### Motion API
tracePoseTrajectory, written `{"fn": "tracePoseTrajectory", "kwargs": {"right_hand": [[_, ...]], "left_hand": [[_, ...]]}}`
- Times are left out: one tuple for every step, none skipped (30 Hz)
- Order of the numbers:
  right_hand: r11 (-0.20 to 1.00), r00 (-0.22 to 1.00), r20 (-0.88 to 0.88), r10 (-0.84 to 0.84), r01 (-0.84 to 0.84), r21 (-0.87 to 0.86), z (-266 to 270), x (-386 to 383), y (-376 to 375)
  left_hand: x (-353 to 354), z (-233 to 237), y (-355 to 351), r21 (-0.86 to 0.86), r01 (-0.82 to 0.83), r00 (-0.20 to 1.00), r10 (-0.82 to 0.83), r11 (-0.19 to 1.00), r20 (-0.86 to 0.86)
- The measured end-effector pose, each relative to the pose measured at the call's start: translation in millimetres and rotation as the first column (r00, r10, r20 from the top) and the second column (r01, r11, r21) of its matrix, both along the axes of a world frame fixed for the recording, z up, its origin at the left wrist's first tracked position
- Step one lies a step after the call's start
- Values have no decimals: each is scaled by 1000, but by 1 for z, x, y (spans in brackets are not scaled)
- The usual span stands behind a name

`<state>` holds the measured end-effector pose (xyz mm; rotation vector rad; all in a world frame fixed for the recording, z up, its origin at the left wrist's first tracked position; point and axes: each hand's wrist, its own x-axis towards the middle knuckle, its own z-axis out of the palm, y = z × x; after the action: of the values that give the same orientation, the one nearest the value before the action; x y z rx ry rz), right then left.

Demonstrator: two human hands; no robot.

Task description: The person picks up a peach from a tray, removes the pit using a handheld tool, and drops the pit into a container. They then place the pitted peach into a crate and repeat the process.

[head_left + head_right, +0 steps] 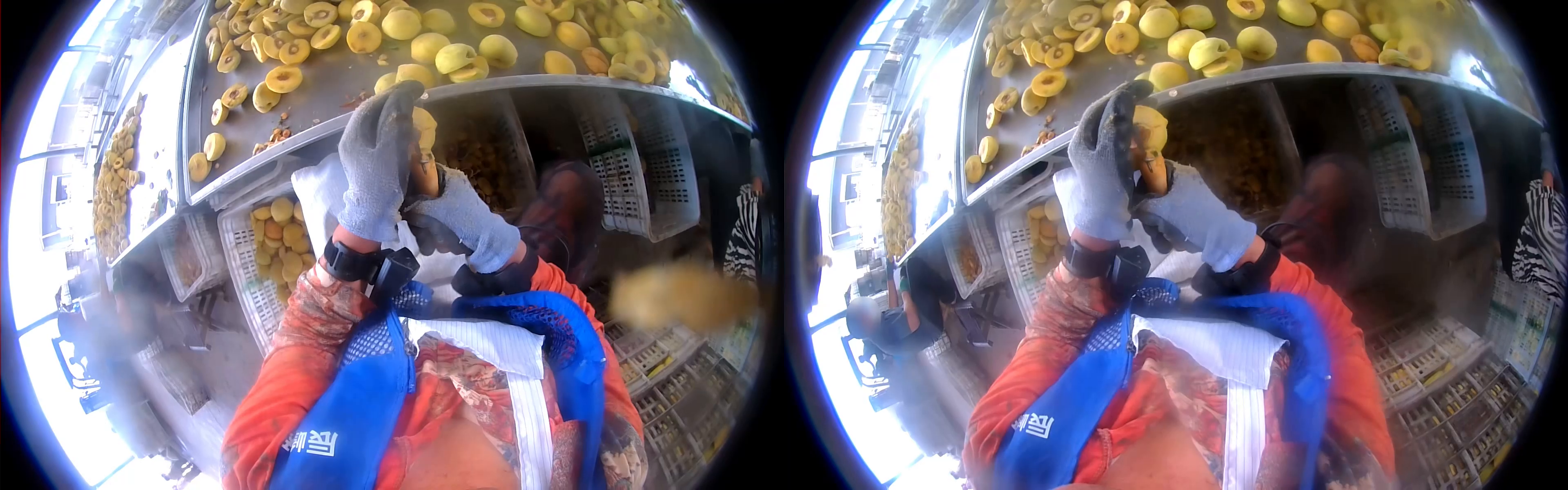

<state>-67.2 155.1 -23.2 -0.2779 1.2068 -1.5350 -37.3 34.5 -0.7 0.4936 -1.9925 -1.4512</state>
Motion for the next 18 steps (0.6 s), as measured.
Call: {"fn": "tracePoseTrajectory", "kwargs": {"right_hand": [[999, 994, -107, 15, -10, 50, 6, -2, 2], [995, 977, -212, 38, -17, 101, 9, -4, 5], [995, 908, -414, 65, -28, 96, 4, -7, 8], [990, 890, -437, 130, -95, 102, 3, -11, 11], [981, 867, -460, 194, -161, 110, 5, -15, 15], [966, 837, -483, 257, -227, 121, 7, -19, 18], [946, 861, -394, 322, -274, 175, 14, -22, 21], [920, 875, -298, 381, -324, 223, 22, -25, 24], [889, 881, -196, 430, -375, 263, 26, -26, 27], [917, 844, -360, 398, -372, 142, 18, -26, 29], [925, 791, -511, 336, -380, 19, 8, -24, 29], [921, 786, -528, 321, -390, -20, 2, -24, 30], [915, 782, -543, 306, -400, -60, -2, -24, 31], [916, 829, -433, 354, -402, -19, -1, -25, 31], [910, 834, -406, 375, -415, -11, -3, -25, 32], [904, 837, -378, 395, -427, -3, -6, -26, 33], [892, 807, -436, 398, -451, -21, -12, -24, 35], [897, 848, -348, 401, -441, -42, -13, -24, 37]], "left_hand": [[3, -2, 2, 146, 6, 1000, -6, 989, -3], [6, -4, 4, 290, 10, 1000, -8, 957, -7], [7, -6, 3, 202, 6, 999, -12, 979, 32], [8, -9, 2, 114, 4, 997, -12, 994, 70], [9, -11, 1, 25, 5, 994, -7, 1000, 107], [10, -12, -2, 14, 97, 991, -98, 995, 96], [12, -11, -7, 2, 187, 979, -186, 982, 85], [13, -11, -9, -12, 275, 959, -273, 961, 76], [13, -6, -7, 59, 313, 939, -319, 948, 133], [12, -7, -8, 22, 328, 937, -328, 944, 117], [8, -9, -10, -16, 344, 935, -340, 939, 101], [5, -11, -12, -52, 357, 932, -352, 933, 86], [4, -17, -14, -51, 369, 928, -364, 928, 84], [5, -22, -15, -50, 380, 923, -376, 923, 85], [5, -25, -16, -50, 395, 917, -390, 917, 85], [7, -26, -16, 39, 406, 895, -406, 913, 185], [8, -17, -13, 133, 405, 860, -426, 905, 282], [7, -13, -10, 222, 393, 815, -450, 892, 367]]}}
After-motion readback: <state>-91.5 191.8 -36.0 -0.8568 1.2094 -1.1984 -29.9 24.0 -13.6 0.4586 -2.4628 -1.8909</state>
